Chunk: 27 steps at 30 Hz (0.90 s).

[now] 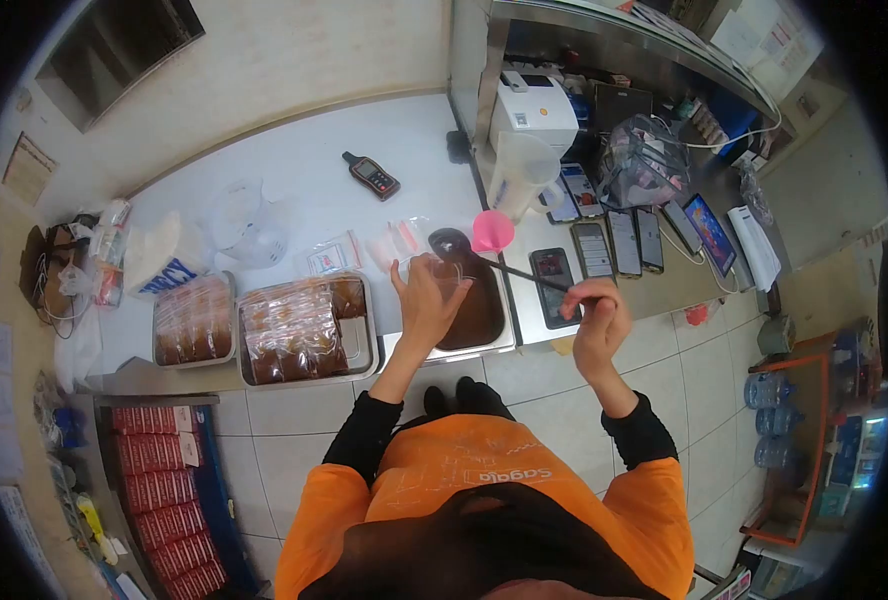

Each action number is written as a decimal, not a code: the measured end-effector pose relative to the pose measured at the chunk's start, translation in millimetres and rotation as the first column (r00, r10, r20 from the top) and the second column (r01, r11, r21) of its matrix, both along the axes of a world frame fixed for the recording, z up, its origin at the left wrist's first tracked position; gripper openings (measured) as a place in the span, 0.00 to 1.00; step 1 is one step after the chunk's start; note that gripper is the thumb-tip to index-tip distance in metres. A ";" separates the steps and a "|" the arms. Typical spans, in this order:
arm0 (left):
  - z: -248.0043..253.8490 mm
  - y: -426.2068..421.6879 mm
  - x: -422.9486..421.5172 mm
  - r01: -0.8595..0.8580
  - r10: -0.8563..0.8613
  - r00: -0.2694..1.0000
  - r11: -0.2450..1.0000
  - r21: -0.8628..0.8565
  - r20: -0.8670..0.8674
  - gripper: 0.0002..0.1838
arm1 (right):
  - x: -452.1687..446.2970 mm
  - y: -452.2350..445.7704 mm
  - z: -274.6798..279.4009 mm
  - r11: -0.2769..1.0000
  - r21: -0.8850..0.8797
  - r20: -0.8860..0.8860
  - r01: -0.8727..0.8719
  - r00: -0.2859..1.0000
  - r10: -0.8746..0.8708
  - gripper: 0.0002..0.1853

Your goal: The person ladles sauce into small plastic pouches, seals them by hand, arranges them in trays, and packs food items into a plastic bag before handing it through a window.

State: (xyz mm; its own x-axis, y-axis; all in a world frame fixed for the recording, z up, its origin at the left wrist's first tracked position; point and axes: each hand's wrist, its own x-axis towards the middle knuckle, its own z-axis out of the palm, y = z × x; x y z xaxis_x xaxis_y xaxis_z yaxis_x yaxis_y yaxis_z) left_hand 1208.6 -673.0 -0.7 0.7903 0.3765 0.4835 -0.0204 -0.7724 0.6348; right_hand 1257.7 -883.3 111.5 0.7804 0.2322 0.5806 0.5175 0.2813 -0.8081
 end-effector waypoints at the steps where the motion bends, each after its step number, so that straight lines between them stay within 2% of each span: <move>1: 0.6 0.0 -0.3 -0.006 0.006 1.000 1.000 -0.013 -0.005 0.32 | -0.8 -2.0 4.3 0.995 -0.096 0.190 0.036 0.982 -0.017 0.22; 2: -0.2 0.2 -0.1 -0.008 0.008 1.000 1.000 -0.013 -0.005 0.32 | -1.4 -3.4 6.3 0.979 -0.182 0.374 0.089 0.927 -0.015 0.22; 3: -0.8 0.4 0.2 -0.013 0.013 1.000 1.000 -0.009 0.000 0.32 | -1.9 -4.4 4.9 0.979 -0.182 0.375 0.088 0.927 -0.013 0.22; 6: -1.3 0.6 0.1 -0.023 0.023 1.000 1.000 -0.011 -0.003 0.32 | -2.1 -4.1 1.2 0.956 -0.284 0.570 0.071 0.814 0.109 0.22; 10: -0.8 1.4 -0.9 -0.023 0.024 1.000 0.999 0.033 -0.013 0.31 | -2.5 -3.8 -3.5 0.945 -0.323 0.499 0.051 0.858 0.123 0.21; 12: 1.4 0.9 -1.2 -0.029 0.029 1.000 0.999 0.017 -0.005 0.31 | -1.2 -1.3 -5.4 0.956 -0.253 0.428 0.145 0.903 -0.024 0.21; 13: 3.0 0.5 -1.3 -0.031 0.031 1.000 1.000 0.001 0.003 0.31 | -0.3 -0.1 -10.0 0.957 -0.253 0.429 0.144 0.903 -0.023 0.21; 14: 3.4 0.5 -1.6 -0.032 0.032 0.999 0.999 0.001 0.003 0.31 | 1.1 1.3 -17.7 0.984 -0.166 0.204 0.067 0.979 -0.032 0.21; 15: 3.5 0.6 -2.0 -0.031 0.031 0.999 0.999 -0.007 -0.012 0.31 | 2.6 2.4 -24.6 0.998 -0.062 -0.033 0.012 0.999 -0.014 0.21; 16: 3.6 0.6 -2.6 -0.030 0.030 0.999 0.999 -0.014 -0.028 0.31 | 5.1 2.9 -28.9 0.998 -0.061 -0.032 0.011 0.999 -0.013 0.21; 18: 3.3 0.5 -3.6 -0.037 0.036 0.999 0.999 -0.015 -0.025 0.31 | 11.2 3.6 -36.6 0.995 0.085 -0.347 0.042 0.938 -0.009 0.19; 19: 3.0 0.4 -4.4 -0.042 0.042 0.999 0.999 -0.017 -0.023 0.31 | 12.4 4.3 -41.7 0.996 0.085 -0.346 0.039 0.938 -0.007 0.19; 21: -0.5 1.8 -7.2 -0.057 0.057 0.998 0.998 -0.018 -0.020 0.31 | 15.0 6.1 -55.7 0.957 0.205 -0.670 0.207 0.742 -0.017 0.19; 22: -2.9 3.3 -8.8 -0.070 0.069 0.997 0.997 -0.018 -0.018 0.31 | 16.7 3.0 -74.1 0.958 0.205 -0.669 0.202 0.744 -0.014 0.19; 24: -10.7 7.8 -13.1 -0.081 0.081 0.997 0.997 -0.019 -0.014 0.31 | 15.9 -8.0 -117.0 0.930 0.257 -0.823 0.261 0.564 0.069 0.19; 25: -11.2 9.0 -15.7 -0.088 0.087 0.996 0.996 -0.021 -0.010 0.31 | 13.2 -8.3 -122.8 0.932 0.258 -0.823 0.255 0.564 0.074 0.19; 26: -11.9 9.0 -18.5 -0.093 0.093 0.996 0.995 -0.020 -0.010 0.31 | 10.8 -9.2 -128.3 0.990 0.053 -0.843 0.128 0.537 -0.025 0.19; 27: -8.2 7.7 -22.0 -0.081 0.081 0.997 0.997 -0.007 -0.016 0.31 | 8.6 -7.3 -130.2 0.988 -0.155 -0.843 -0.006 0.523 -0.129 0.20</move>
State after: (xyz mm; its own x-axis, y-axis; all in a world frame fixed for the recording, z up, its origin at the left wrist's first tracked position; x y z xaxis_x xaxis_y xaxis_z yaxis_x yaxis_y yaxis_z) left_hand 1186.6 -665.3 -8.9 0.7645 0.4432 0.4681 0.0520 -0.7662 0.6405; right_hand 1266.3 -890.6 -18.7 0.9015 0.1789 -0.3942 -0.4200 0.1414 -0.8964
